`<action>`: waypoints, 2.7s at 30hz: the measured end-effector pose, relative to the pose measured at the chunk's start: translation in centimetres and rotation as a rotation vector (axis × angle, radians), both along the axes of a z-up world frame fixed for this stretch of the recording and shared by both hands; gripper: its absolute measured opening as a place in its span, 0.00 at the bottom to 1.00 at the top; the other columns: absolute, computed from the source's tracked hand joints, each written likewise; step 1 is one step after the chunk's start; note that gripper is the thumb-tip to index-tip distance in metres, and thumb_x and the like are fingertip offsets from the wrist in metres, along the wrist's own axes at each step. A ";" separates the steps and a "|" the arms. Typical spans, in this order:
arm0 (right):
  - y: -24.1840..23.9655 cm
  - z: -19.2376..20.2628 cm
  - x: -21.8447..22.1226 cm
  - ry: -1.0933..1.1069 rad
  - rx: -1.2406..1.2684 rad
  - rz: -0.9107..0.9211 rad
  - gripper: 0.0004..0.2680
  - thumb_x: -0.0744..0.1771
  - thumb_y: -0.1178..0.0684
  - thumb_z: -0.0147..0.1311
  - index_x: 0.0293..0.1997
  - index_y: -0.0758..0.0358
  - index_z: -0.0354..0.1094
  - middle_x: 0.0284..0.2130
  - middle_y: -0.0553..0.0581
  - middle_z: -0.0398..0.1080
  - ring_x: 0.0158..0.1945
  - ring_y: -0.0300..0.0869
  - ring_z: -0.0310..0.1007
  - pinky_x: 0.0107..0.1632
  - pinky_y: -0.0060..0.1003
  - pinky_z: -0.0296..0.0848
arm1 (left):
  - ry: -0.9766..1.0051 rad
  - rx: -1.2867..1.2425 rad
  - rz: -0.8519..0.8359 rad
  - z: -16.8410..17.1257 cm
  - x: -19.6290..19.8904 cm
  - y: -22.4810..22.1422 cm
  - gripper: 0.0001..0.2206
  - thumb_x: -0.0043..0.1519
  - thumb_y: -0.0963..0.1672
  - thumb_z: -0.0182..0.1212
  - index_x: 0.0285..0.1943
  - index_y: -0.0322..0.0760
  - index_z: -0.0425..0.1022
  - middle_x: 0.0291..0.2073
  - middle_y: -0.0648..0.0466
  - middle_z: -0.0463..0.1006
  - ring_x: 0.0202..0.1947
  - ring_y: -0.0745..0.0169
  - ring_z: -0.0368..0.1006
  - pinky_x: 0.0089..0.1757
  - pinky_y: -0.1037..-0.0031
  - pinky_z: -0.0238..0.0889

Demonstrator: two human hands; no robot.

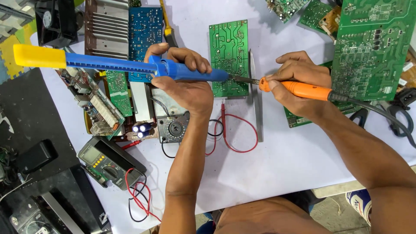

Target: Testing and repairing a circuit board using a multimeter, soldering iron, and desoldering pump.

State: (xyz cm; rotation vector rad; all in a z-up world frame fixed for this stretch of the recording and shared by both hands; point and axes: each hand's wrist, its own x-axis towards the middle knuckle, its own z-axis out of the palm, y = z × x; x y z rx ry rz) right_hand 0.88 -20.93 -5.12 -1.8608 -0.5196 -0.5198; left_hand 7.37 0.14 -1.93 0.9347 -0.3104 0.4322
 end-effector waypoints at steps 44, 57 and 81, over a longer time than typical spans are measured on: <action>-1.2 -1.0 0.4 0.032 0.070 -0.038 0.05 0.68 0.64 0.54 0.34 0.77 0.70 0.29 0.65 0.73 0.31 0.48 0.73 0.60 0.55 0.74 | 0.016 0.026 0.017 0.9 0.1 1.3 0.25 0.68 0.62 0.46 0.55 0.43 0.65 0.29 0.52 0.64 0.27 0.60 0.63 0.33 0.68 0.64; -0.8 -0.5 0.7 -0.038 0.045 -0.039 0.06 0.68 0.64 0.53 0.30 0.72 0.65 0.26 0.64 0.74 0.28 0.49 0.75 0.60 0.57 0.72 | -0.057 0.065 -0.017 0.6 0.1 -1.0 0.23 0.68 0.60 0.51 0.53 0.44 0.62 0.29 0.52 0.64 0.27 0.60 0.63 0.33 0.69 0.63; 2.8 1.3 -1.7 0.135 0.426 0.222 0.18 0.74 0.38 0.44 0.61 0.63 0.62 0.38 0.59 0.72 0.49 0.45 0.75 0.68 0.51 0.74 | 0.046 2.073 -0.715 0.5 -5.1 -2.2 0.14 0.57 0.41 0.58 0.50 0.39 0.62 0.27 0.48 0.80 0.29 0.30 0.75 0.27 0.44 0.61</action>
